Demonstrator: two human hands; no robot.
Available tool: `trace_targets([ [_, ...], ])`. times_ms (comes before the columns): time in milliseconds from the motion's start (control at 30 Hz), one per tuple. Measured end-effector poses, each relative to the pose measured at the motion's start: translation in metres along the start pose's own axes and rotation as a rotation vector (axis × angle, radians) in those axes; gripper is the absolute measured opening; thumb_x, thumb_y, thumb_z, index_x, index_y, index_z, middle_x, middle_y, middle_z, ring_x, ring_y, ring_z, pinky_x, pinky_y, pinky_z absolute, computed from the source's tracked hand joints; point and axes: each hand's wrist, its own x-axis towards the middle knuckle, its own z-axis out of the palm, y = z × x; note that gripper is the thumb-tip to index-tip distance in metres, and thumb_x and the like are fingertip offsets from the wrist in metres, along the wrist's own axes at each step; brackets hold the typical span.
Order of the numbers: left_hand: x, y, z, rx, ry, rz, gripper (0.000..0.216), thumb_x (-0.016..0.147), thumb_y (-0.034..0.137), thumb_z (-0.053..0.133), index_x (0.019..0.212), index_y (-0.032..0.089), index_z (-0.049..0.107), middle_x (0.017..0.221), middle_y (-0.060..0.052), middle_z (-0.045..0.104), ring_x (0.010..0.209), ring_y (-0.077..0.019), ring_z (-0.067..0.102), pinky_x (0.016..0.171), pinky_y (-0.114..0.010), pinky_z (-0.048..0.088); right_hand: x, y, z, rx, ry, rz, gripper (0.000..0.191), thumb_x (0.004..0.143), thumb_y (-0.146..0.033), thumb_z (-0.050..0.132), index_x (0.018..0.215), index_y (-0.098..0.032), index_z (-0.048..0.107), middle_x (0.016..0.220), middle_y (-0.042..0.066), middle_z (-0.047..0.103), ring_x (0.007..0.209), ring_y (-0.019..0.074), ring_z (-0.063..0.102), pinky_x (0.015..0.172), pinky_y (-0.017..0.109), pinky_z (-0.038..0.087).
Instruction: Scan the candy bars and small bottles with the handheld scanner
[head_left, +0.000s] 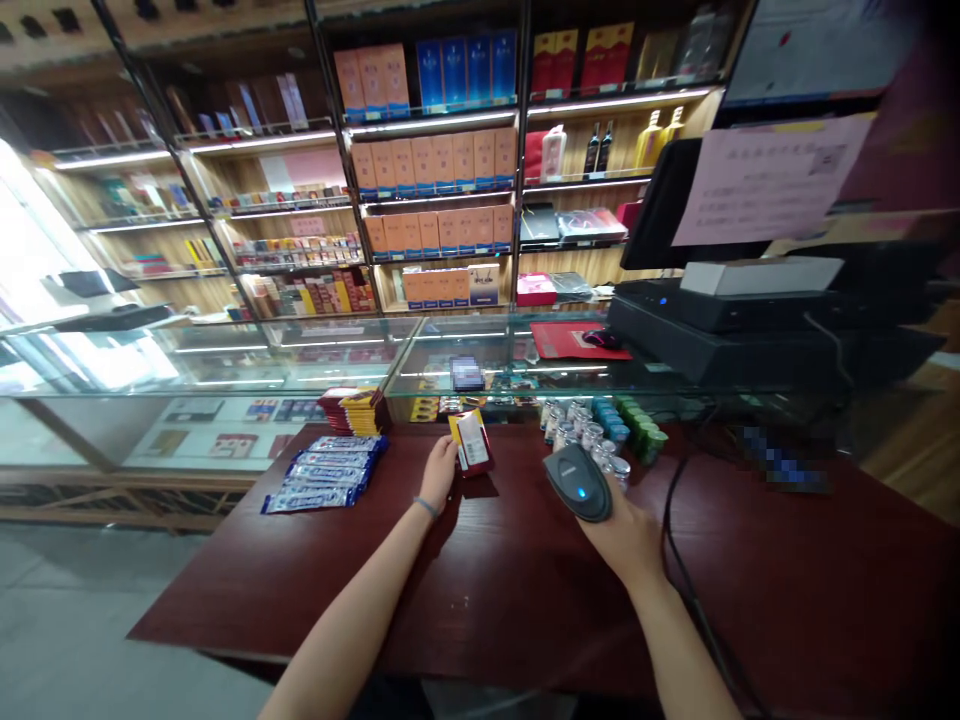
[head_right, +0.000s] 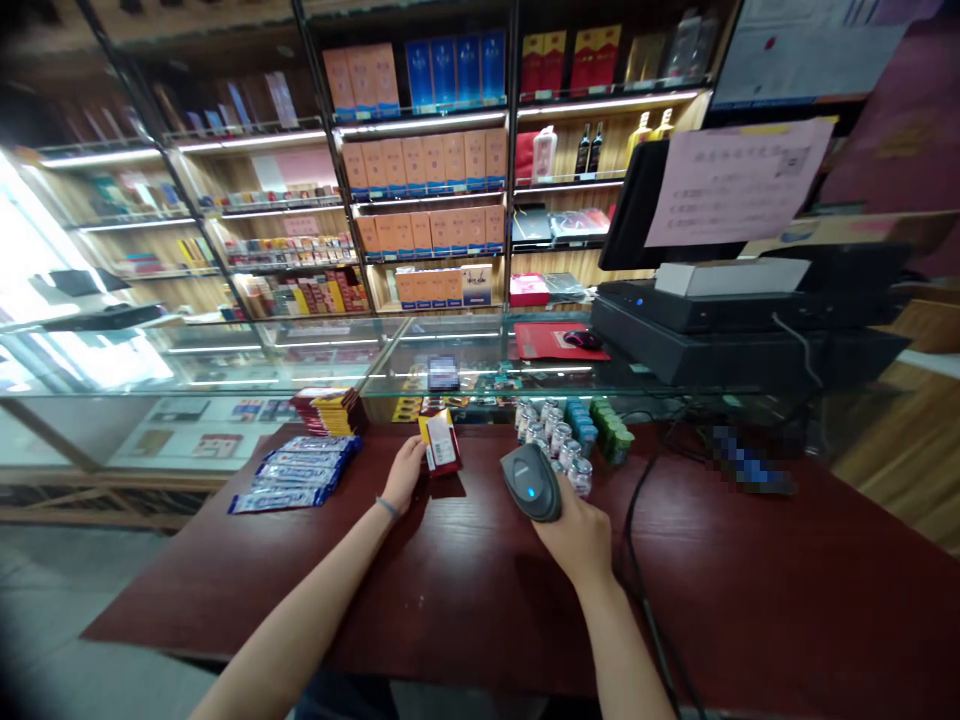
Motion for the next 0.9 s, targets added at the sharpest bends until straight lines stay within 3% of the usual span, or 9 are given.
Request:
trace_targets([
  [100,-0.005,-0.006,-0.010,-0.331,0.013,-0.141,0.014,0.081,0.027,0.059,0.090,0.016,0.059,0.081,-0.004,0.069,0.069,-0.0142,0.066,0.066,-0.026,0.054,-0.002,-0.003,0.002,-0.001,-0.042,-0.019,0.033,0.082,-0.037,0.053,0.105,-0.016,0.065,0.058,0.005,0.068,0.051,0.0237,0.064,0.051,0.029,0.039],
  [333,-0.005,-0.014,-0.015,-0.669,0.099,-0.151,0.024,0.081,0.014,0.063,0.103,0.019,0.054,0.098,-0.006,0.071,0.084,-0.0139,0.070,0.087,-0.034,0.055,-0.009,-0.020,0.006,0.053,-0.136,-0.085,0.037,0.080,-0.035,0.055,0.113,-0.019,0.059,0.062,0.002,0.070,0.053,0.0230,0.067,0.052,0.028,0.040],
  [533,0.000,-0.022,-0.018,-0.772,0.176,-0.227,0.028,0.087,0.006,0.055,0.111,0.020,0.055,0.101,-0.007,0.071,0.092,-0.0140,0.070,0.097,-0.036,0.053,-0.014,-0.036,0.008,0.096,-0.329,-0.271,0.053,0.072,-0.023,0.056,0.125,-0.019,0.051,0.073,0.002,0.073,0.060,0.0225,0.070,0.053,0.027,0.041],
  [733,-0.002,-0.016,-0.017,-0.852,0.137,-0.226,0.036,0.090,0.004,0.048,0.120,0.022,0.055,0.113,-0.008,0.069,0.101,-0.0156,0.069,0.102,-0.037,0.051,-0.013,-0.041,0.002,0.190,-0.422,-0.372,0.030,0.071,-0.021,0.056,0.101,-0.022,0.054,0.076,0.000,0.073,0.065,0.0212,0.071,0.055,0.026,0.040],
  [900,-0.004,-0.013,-0.016,-0.844,0.139,-0.206,0.040,0.087,0.004,0.053,0.122,0.023,0.055,0.116,-0.008,0.068,0.102,-0.0160,0.069,0.103,-0.037,0.050,-0.013,-0.037,0.004,0.204,-0.393,-0.368,0.036,0.072,-0.021,0.055,0.108,-0.022,0.051,0.076,0.000,0.073,0.064,0.0209,0.070,0.055,0.026,0.041],
])
